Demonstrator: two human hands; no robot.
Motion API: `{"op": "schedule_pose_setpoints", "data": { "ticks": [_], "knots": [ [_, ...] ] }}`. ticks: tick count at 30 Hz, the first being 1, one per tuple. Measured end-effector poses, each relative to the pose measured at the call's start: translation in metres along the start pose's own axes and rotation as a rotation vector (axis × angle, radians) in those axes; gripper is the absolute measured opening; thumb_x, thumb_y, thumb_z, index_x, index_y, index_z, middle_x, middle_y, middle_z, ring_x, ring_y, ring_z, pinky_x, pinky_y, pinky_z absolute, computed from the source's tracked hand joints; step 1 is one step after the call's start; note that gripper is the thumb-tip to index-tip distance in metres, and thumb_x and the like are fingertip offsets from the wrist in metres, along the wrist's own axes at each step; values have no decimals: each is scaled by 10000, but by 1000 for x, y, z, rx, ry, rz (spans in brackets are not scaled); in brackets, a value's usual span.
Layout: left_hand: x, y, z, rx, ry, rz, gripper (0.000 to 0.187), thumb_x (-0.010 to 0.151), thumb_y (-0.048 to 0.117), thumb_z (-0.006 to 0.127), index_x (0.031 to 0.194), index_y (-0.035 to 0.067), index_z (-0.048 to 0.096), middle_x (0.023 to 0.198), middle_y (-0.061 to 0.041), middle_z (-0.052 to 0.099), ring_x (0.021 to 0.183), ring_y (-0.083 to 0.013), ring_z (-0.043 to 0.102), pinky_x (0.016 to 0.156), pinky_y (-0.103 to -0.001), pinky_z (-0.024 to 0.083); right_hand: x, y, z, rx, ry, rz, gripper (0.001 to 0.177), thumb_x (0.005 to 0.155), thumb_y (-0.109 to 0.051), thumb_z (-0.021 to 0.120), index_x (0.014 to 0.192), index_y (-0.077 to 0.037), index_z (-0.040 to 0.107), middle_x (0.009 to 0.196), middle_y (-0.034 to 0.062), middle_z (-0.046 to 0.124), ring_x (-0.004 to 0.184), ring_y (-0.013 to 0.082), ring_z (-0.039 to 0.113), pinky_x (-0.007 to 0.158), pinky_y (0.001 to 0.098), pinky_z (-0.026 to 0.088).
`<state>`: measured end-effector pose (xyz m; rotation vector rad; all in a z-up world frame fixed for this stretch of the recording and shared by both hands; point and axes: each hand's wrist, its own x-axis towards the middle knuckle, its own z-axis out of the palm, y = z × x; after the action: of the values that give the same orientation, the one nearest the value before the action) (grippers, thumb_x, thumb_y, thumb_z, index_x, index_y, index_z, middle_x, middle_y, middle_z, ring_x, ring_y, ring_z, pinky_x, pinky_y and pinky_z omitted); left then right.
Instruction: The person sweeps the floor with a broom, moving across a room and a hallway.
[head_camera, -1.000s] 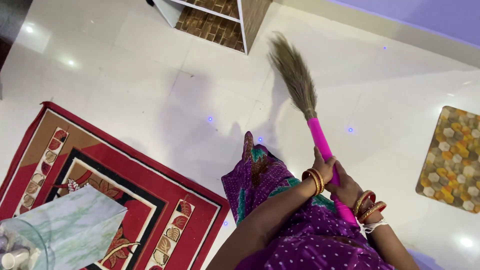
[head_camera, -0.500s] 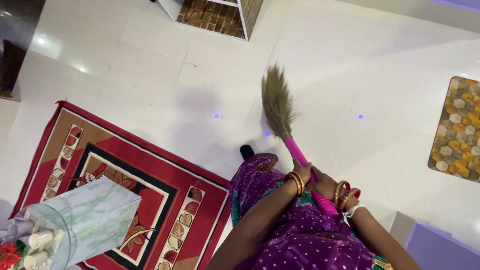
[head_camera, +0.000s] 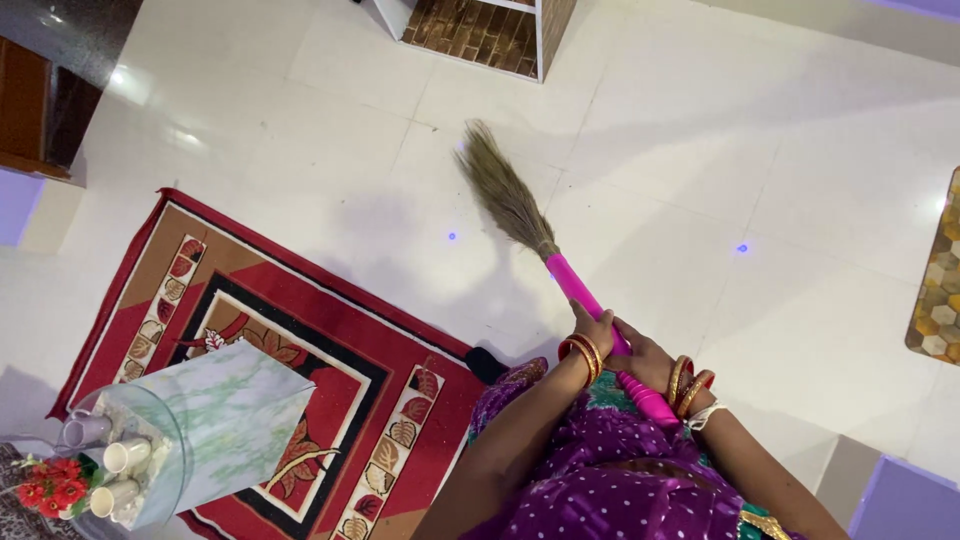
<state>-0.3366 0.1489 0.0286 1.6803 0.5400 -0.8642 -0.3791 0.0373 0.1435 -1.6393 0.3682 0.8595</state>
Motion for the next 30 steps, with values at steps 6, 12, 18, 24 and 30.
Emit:
{"op": "schedule_pose_setpoints", "data": {
  "ticks": [6,12,18,24,30],
  "knots": [
    [-8,1,-33,83,-182,-15,933,1011,281,530,1607,84,-160,1486,-292,458,1236,-378,610,1015,-419,549,1,-19,49,-18,118,166,994,805,-144,716,1619,-152,146,1024,172,730,671,231,688,599,368,567],
    [32,-59,-67,105,-256,-125,923,998,268,577,1606,34,-78,1447,-329,489,1187,-394,644,944,-424,598,41,-1,97,-105,57,282,892,777,-141,715,1553,-66,281,1013,173,738,705,226,703,625,351,581],
    [42,-76,-162,35,-143,-164,899,1014,246,578,1604,41,-69,1456,-336,465,1185,-395,639,953,-415,601,93,-35,161,-220,-88,262,940,800,-214,726,1570,-69,208,1072,139,742,746,191,723,676,302,592],
    [43,-39,-258,-42,-9,-171,887,1018,239,556,1609,62,-81,1476,-322,464,1214,-390,639,994,-409,577,136,-93,208,-106,-185,132,905,774,-171,701,1554,-28,265,1080,189,733,643,187,681,574,308,568],
    [35,-12,-292,-173,125,-81,926,1008,205,557,1610,78,-134,1519,-328,399,1281,-401,582,1021,-409,548,136,-137,219,-114,-146,103,970,780,-162,691,1602,-66,185,1064,205,747,668,205,691,584,321,558]
  ]
}}
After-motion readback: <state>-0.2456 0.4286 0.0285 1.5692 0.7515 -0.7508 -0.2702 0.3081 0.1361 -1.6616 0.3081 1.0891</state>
